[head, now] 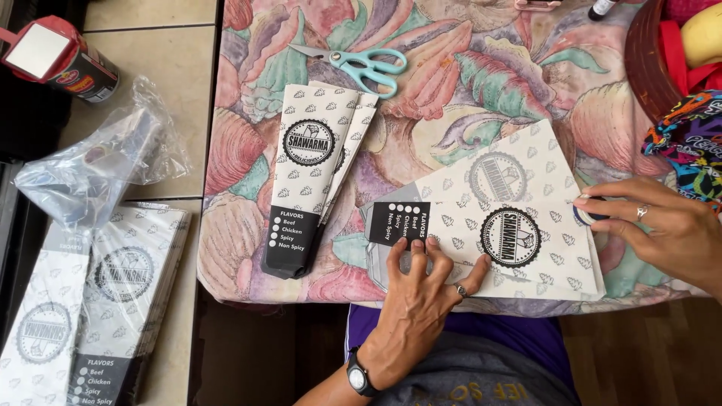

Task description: Applying small circular labels to printed paper food wraps on a workspace.

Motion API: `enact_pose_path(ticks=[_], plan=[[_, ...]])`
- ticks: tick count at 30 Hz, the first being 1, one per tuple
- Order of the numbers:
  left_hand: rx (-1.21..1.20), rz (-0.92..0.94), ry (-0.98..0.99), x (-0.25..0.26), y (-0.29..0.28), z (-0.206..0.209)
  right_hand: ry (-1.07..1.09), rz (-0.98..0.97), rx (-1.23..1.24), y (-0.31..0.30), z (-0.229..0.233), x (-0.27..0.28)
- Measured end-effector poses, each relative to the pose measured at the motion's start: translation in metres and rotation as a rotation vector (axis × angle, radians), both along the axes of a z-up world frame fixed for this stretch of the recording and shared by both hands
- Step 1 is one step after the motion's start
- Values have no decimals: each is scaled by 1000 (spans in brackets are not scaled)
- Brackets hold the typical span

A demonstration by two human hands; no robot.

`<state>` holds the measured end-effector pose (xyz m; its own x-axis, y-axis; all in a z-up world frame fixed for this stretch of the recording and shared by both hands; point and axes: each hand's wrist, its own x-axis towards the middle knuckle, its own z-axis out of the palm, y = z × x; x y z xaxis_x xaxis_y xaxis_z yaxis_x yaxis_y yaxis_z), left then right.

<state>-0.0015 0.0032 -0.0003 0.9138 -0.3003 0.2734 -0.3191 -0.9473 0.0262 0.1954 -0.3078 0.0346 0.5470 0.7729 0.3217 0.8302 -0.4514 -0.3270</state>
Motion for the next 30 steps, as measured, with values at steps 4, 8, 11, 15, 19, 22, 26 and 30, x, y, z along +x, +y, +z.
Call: enact_pose_path(ticks=[4, 8, 11, 15, 19, 22, 26, 30], plan=[[4, -12, -27, 1, 0, -2, 114, 104, 66, 63, 9, 2], [-5, -8, -66, 2, 0, -1, -43, 572, 75, 185, -4, 0], [-41, -24, -105, 4, 1, 2, -43, 690, 72, 246, -9, -16], [-49, 1, -174, 8, 0, 1, 63, 605, 29, 225, -9, -20], [-47, 4, -139, 5, 0, -6, -7, 433, 65, 77, -15, 4], [-43, -8, -115, 3, 2, -6, 58, 51, 85, 5, 1, -3], [-11, 1, -129, 6, -1, -7, 9, 7, 142, 17, 16, -44], [-4, 12, -167, 6, 0, -4, 82, 121, 144, 37, -6, -81]])
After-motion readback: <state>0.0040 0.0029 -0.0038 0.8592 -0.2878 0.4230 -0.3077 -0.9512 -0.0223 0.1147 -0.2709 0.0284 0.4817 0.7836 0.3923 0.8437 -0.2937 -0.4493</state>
